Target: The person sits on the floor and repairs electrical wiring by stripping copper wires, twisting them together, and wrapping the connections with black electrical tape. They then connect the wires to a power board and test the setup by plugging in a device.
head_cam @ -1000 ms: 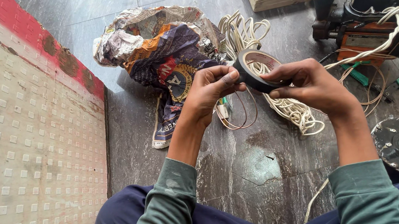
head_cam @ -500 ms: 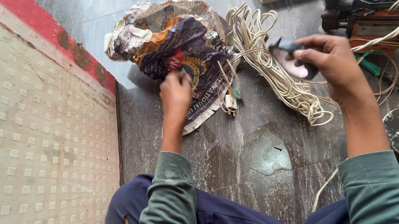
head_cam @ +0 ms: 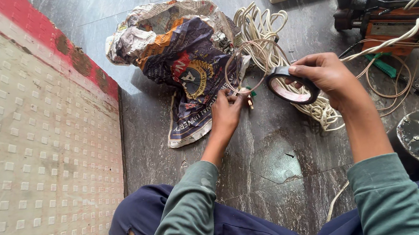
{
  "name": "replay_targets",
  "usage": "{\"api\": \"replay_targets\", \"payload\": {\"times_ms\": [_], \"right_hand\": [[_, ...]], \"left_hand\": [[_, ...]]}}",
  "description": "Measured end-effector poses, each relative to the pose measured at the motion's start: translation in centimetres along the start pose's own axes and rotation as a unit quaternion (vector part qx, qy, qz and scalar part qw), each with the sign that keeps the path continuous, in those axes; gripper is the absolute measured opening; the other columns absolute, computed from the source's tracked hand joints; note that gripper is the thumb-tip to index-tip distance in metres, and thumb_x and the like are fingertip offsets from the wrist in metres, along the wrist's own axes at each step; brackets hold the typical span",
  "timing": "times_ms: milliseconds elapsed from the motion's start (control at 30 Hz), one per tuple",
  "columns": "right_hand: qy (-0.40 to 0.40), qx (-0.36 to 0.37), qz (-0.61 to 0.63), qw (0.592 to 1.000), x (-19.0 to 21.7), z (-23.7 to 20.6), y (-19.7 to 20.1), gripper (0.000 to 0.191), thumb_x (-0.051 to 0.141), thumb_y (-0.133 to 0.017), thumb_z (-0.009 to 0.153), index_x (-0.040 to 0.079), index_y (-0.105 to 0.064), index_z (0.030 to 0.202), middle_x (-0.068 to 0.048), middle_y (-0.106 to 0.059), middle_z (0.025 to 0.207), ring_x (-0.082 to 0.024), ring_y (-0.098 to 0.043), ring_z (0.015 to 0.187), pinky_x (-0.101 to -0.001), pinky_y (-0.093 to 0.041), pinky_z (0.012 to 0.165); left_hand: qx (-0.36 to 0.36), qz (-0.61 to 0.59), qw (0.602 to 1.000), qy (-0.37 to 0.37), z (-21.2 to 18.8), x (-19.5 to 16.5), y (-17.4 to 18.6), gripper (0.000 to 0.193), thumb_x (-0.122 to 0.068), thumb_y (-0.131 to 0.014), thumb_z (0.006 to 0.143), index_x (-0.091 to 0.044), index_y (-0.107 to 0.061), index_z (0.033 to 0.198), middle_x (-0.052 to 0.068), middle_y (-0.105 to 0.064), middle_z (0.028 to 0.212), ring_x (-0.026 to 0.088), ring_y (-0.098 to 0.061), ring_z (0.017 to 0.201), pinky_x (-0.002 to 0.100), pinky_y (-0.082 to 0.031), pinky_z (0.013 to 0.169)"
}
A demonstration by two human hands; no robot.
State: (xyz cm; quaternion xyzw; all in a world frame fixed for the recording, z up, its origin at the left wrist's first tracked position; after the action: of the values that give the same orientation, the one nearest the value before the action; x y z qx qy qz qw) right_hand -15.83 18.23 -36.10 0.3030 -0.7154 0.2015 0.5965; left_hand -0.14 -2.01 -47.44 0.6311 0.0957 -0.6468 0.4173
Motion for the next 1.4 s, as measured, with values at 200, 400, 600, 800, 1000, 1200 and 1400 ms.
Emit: {"api": "replay_targets", "payload": {"times_ms": [200,400,600,800,1000,1200,1400], "right_hand": [[-0.002,0.023,-0.041,0.999,-0.6,0.2,-1.2,0.021,0.012,-0.075,0.091,-0.004,-0.075,0.104,-0.007,-0.074,0.084,-0.011,-0.067,0.071,-0.0248,-0.053,0.064],[0.012,0.030,-0.056,0.998,-0.6,0.0,-2.4,0.020,0.012,-0.074,0.091,-0.005,-0.075,0.102,-0.008,-0.074,0.083,-0.011,-0.066,0.070,-0.0246,-0.052,0.063],[0.012,0.024,-0.023,0.999,0.2,-0.4,-2.5,0.019,0.010,-0.073,0.091,-0.003,-0.073,0.104,-0.009,-0.075,0.084,-0.011,-0.065,0.068,-0.0245,-0.052,0.061],[0.017,-0.009,-0.022,1.000,0.7,-0.7,-1.8,0.023,0.012,-0.077,0.088,-0.003,-0.074,0.106,-0.007,-0.074,0.082,-0.010,-0.062,0.066,-0.0240,-0.049,0.059],[0.007,-0.010,-0.022,1.000,-0.2,-0.1,-1.2,0.027,0.013,-0.080,0.086,-0.004,-0.075,0.106,-0.006,-0.073,0.083,-0.009,-0.063,0.067,-0.0225,-0.049,0.061],[0.008,-0.019,0.000,1.000,-1.7,0.7,-2.0,0.032,0.008,-0.078,0.086,-0.005,-0.070,0.114,-0.009,-0.076,0.086,-0.011,-0.068,0.071,-0.0232,-0.052,0.063],[0.042,-0.026,0.068,0.996,-1.6,0.6,-3.6,0.038,0.000,-0.077,0.084,-0.005,-0.066,0.120,-0.011,-0.076,0.093,-0.012,-0.072,0.079,-0.0230,-0.057,0.070]], "left_hand": [[0.008,-0.104,0.984,0.146,-1.5,-0.6,-2.2,0.059,-0.048,-0.065,0.096,0.005,-0.058,0.122,0.020,-0.077,0.101,0.030,-0.075,0.092,0.041,-0.057,0.081],[-0.042,-0.102,0.993,0.049,-1.5,-1.5,-2.5,0.051,-0.025,-0.068,0.090,0.004,-0.055,0.130,0.014,-0.075,0.105,0.021,-0.076,0.090,0.035,-0.060,0.080],[-0.063,-0.078,0.993,0.058,0.3,2.1,-2.0,0.035,-0.014,-0.069,0.090,0.004,-0.066,0.120,0.012,-0.076,0.094,0.019,-0.072,0.083,0.033,-0.058,0.077],[0.050,-0.341,0.924,0.168,2.0,3.4,-2.7,0.035,-0.016,-0.046,0.098,-0.002,-0.070,0.119,0.006,-0.072,0.100,0.012,-0.066,0.085,0.032,-0.055,0.071],[0.104,-0.373,0.904,0.183,1.5,-0.4,-1.3,0.034,-0.015,-0.037,0.098,-0.007,-0.064,0.117,0.003,-0.066,0.097,0.012,-0.063,0.085,0.033,-0.059,0.074],[0.132,-0.355,0.916,0.132,0.7,-5.2,0.3,0.032,-0.012,-0.039,0.098,-0.010,-0.064,0.118,-0.002,-0.059,0.090,0.008,-0.057,0.080,0.030,-0.057,0.074],[0.139,-0.347,0.921,0.110,0.5,-7.0,0.9,0.037,-0.009,-0.039,0.098,-0.012,-0.066,0.124,-0.003,-0.058,0.091,0.007,-0.058,0.082,0.029,-0.059,0.074]]}}
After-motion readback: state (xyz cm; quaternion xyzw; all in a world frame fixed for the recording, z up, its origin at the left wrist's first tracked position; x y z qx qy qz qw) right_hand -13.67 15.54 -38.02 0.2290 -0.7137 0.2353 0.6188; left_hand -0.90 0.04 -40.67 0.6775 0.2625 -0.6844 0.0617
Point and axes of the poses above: each hand's wrist, its own z-axis towards the middle knuckle, its own y-axis out of the back of the hand, x = y × z, the point moved 6 cm from there along z, towards the middle knuckle
